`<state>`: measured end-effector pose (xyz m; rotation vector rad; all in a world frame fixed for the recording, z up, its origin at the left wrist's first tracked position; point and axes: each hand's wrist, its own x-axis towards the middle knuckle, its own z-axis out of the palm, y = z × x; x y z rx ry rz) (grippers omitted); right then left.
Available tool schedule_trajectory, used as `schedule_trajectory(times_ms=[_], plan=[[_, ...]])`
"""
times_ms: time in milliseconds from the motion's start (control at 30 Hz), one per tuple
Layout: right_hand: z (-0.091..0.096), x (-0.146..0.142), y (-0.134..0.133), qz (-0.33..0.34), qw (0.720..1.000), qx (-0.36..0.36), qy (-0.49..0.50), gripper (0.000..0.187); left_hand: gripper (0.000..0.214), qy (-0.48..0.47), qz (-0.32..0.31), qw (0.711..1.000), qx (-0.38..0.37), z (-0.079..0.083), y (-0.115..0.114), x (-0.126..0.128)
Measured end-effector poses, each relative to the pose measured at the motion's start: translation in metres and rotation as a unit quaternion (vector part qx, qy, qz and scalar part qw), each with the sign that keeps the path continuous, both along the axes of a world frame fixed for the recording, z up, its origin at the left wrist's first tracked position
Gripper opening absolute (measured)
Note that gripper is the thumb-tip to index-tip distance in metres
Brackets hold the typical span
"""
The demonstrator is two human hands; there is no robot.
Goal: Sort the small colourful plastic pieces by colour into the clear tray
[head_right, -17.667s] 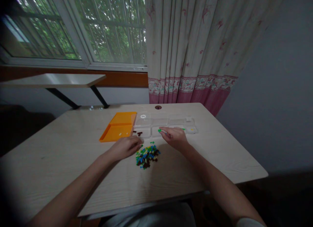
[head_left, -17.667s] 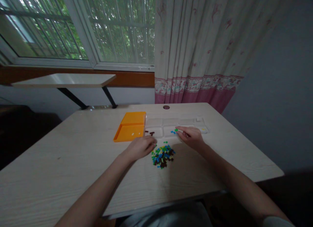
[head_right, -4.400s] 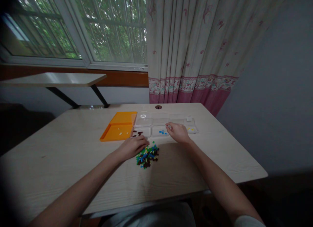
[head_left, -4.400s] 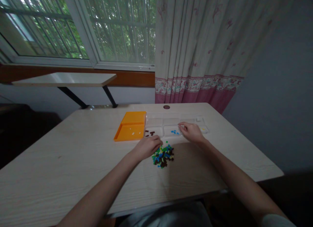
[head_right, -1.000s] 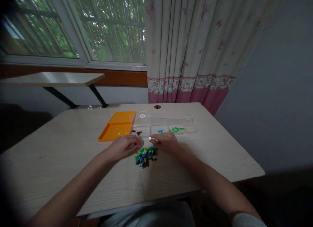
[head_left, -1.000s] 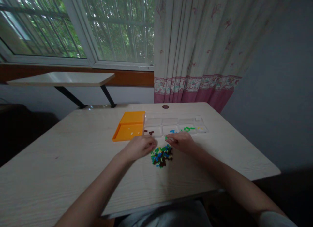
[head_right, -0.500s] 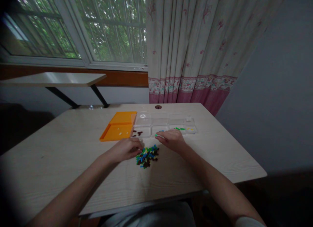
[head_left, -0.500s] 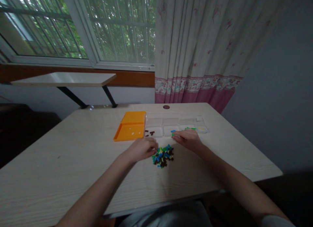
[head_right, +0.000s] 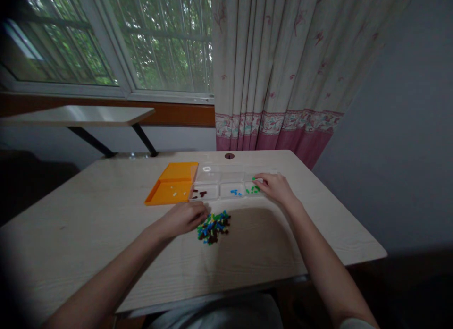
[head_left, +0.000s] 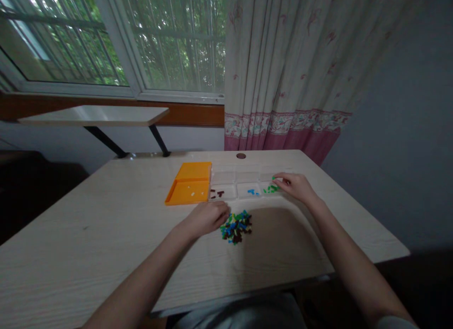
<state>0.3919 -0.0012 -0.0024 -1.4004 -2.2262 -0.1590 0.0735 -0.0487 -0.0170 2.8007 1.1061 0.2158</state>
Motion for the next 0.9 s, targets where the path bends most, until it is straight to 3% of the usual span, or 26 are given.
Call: schedule_trajectory(times_ms=[200,333,433,500,600,700,800,900], plan=[[-0.008,0.013,0.011,0.001,0.992,-0.121,-0.039,0.023,0.024,0.007,0.000,1.000,0.007,-0.001,0.000,0.001],[-0.007,0.009,0.010,-0.008,0.992,-0.125,-0.036,0.026,0.022,-0.049,0.006,0.999,-0.021,-0.002,0.001,-0.001],[-0.006,-0.006,0.004,0.001,0.995,-0.101,-0.019,0.026,0.021,-0.162,0.022,0.983,-0.081,-0.005,0.003,0.002],[-0.009,-0.024,-0.004,0.025,0.996,-0.081,-0.013,0.026,0.024,-0.269,0.052,0.949,-0.154,-0.009,0.005,0.007],[-0.019,-0.059,-0.021,0.081,0.996,-0.043,0.000,0.024,0.033,-0.422,0.110,0.853,-0.287,-0.014,0.007,0.016],[-0.029,-0.091,-0.036,0.127,0.991,-0.006,0.033,0.029,0.040,-0.491,0.139,0.768,-0.386,-0.015,0.006,0.022],[-0.030,-0.108,-0.047,0.127,0.989,0.008,0.071,0.031,0.042,-0.519,0.139,0.723,-0.434,-0.013,0.004,0.026],[-0.026,-0.113,-0.050,0.108,0.989,0.027,0.099,0.028,0.043,-0.533,0.136,0.707,-0.444,-0.010,0.003,0.028]])
